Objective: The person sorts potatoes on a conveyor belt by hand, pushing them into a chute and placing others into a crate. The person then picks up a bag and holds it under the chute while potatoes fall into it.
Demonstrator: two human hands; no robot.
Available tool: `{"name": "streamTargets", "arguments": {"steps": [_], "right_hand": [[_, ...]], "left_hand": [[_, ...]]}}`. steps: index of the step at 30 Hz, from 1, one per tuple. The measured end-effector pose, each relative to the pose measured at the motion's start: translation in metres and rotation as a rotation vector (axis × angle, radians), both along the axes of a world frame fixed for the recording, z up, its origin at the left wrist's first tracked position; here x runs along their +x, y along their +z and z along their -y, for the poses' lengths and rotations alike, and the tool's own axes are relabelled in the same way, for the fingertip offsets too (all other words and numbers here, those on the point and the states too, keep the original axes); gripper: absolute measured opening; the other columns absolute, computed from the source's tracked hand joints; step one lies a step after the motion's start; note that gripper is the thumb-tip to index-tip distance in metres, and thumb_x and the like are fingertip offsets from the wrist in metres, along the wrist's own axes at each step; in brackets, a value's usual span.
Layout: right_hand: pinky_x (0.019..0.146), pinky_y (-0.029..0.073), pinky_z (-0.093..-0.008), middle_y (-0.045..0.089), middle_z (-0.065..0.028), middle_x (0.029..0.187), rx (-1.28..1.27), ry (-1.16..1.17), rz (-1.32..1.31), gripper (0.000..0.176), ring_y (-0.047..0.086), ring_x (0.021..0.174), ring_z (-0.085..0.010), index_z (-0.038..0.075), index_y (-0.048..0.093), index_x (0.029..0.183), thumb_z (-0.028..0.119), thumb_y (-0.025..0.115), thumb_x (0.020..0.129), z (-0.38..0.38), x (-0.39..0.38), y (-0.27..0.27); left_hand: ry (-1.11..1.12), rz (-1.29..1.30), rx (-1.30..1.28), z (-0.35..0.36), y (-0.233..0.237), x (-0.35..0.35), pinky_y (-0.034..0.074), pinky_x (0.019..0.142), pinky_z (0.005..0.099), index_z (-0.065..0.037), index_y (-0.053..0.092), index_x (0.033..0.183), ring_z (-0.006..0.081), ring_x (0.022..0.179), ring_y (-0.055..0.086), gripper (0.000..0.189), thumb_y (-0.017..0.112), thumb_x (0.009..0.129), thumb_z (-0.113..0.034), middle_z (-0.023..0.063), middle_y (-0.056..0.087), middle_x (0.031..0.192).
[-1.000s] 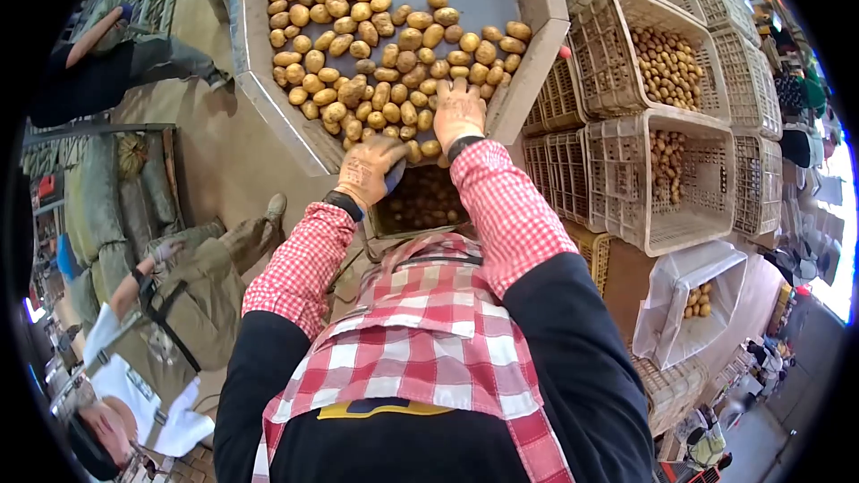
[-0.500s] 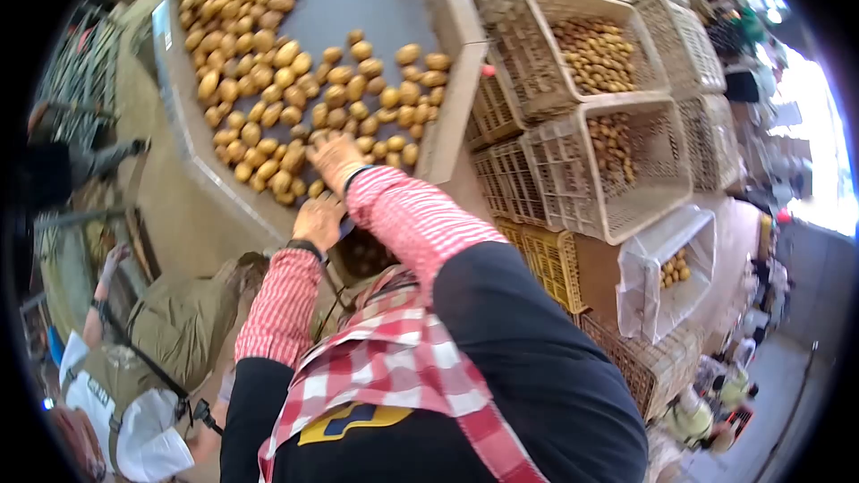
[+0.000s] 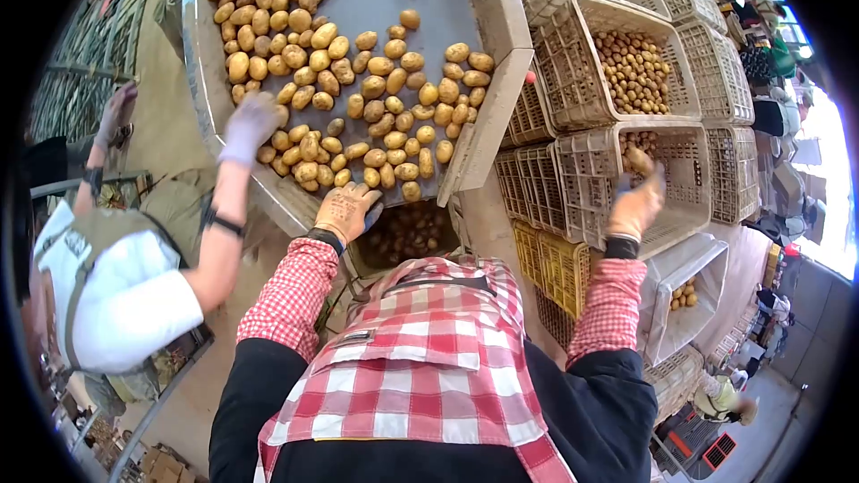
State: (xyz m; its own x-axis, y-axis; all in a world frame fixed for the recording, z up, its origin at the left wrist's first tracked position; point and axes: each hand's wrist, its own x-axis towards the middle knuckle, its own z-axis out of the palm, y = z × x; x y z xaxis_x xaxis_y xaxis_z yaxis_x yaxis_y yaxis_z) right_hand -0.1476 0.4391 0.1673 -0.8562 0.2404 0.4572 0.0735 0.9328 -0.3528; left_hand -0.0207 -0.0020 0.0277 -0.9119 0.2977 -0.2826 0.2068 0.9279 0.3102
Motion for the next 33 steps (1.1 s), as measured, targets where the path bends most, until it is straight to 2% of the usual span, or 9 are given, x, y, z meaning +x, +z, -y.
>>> {"name": "streamTargets", "arguments": {"steps": [2,4,7,9,14,21,24,29,33], "right_hand": [[0.096,0.057,-0.0431,0.071,-0.0152,0.116,0.211,0.04,-0.141,0.033,0.069,0.106,-0.0313,0.004,0.067,0.128,0.002,0.06,0.095,-0.003,-0.002,0.014],[0.098,0.054,-0.0439,0.07,-0.0184,0.123,-0.143,0.374,0.047,0.037,0.069,0.108,-0.0348,0.004,0.065,0.132,0.005,0.063,0.095,0.054,-0.003,0.003],[0.103,0.05,-0.0448,0.069,-0.0165,0.123,-0.076,0.852,0.168,0.041,0.066,0.112,-0.0367,0.007,0.064,0.133,0.005,0.058,0.092,0.149,-0.009,-0.058],[0.104,0.046,-0.0527,0.059,-0.0107,0.141,0.447,0.613,0.56,0.052,0.06,0.125,-0.0349,0.021,0.058,0.142,0.013,0.058,0.091,0.219,0.007,-0.045],[0.101,0.05,-0.0485,0.05,-0.019,0.149,0.491,0.733,0.499,0.069,0.06,0.122,-0.038,0.021,0.045,0.153,0.012,0.063,0.087,0.257,0.072,-0.127],[0.098,0.051,-0.0459,0.053,-0.0173,0.147,0.382,0.809,0.865,0.063,0.061,0.123,-0.0355,0.02,0.049,0.151,0.01,0.06,0.089,0.259,0.05,-0.102],[0.103,0.049,-0.0429,0.058,-0.0163,0.14,0.304,0.779,0.737,0.042,0.057,0.128,-0.0316,0.017,0.059,0.139,0.015,0.052,0.097,0.268,0.024,-0.074],[0.113,0.042,-0.0529,0.031,-0.0127,0.167,0.43,0.713,0.871,0.069,0.037,0.148,-0.0406,0.026,0.033,0.162,0.022,0.058,0.098,0.276,0.006,-0.073],[0.118,0.034,-0.0548,0.04,-0.0138,0.162,0.507,0.748,0.781,0.075,0.034,0.15,-0.0435,0.015,0.037,0.159,0.029,0.068,0.091,0.265,0.043,-0.142]], "left_hand": [[0.004,0.005,-0.005,0.0,-0.004,0.002,0.051,0.094,0.0407,-0.016,0.071,0.121,0.0259,0.11,0.063,0.03,0.057,0.101,-0.034,0.0064,0.069,0.111],[-0.006,-0.053,-0.009,0.003,-0.01,0.005,0.052,0.092,0.0411,-0.016,0.072,0.119,0.0258,0.107,0.064,0.029,0.058,0.1,-0.033,0.0062,0.069,0.106],[0.015,-0.069,-0.022,-0.002,0.007,0.005,0.052,0.093,0.0413,-0.016,0.072,0.118,0.0262,0.109,0.064,0.028,0.06,0.099,-0.031,0.0065,0.069,0.11],[0.103,-0.176,0.132,0.001,0.01,0.01,0.052,0.095,0.0411,-0.015,0.073,0.117,0.0275,0.111,0.064,0.027,0.062,0.097,-0.028,0.0076,0.068,0.118],[0.448,-0.493,-0.082,0.011,0.046,-0.01,0.042,0.11,0.0506,-0.018,0.068,0.132,0.0412,0.129,0.052,0.048,0.071,0.088,-0.034,0.0167,0.054,0.145],[0.504,-0.118,-0.288,0.014,0.006,-0.009,0.031,0.119,0.0565,-0.028,0.031,0.162,0.0503,0.149,0.027,0.083,0.071,0.09,-0.04,0.0187,0.019,0.169],[0.456,-0.103,-0.185,0.007,0.016,-0.002,0.031,0.123,0.0504,-0.028,0.031,0.162,0.0442,0.149,0.031,0.083,0.071,0.09,-0.035,0.0231,0.016,0.169],[0.236,-0.063,-0.011,0.001,0.04,0.013,0.039,0.116,0.0519,-0.027,0.04,0.158,0.0434,0.142,0.043,0.077,0.073,0.089,-0.036,0.0221,0.031,0.164],[0.372,-0.212,-0.078,0.006,0.037,0.0,0.039,0.114,0.0548,-0.023,0.051,0.15,0.0444,0.143,0.04,0.063,0.069,0.092,-0.042,0.018,0.038,0.159]]}}
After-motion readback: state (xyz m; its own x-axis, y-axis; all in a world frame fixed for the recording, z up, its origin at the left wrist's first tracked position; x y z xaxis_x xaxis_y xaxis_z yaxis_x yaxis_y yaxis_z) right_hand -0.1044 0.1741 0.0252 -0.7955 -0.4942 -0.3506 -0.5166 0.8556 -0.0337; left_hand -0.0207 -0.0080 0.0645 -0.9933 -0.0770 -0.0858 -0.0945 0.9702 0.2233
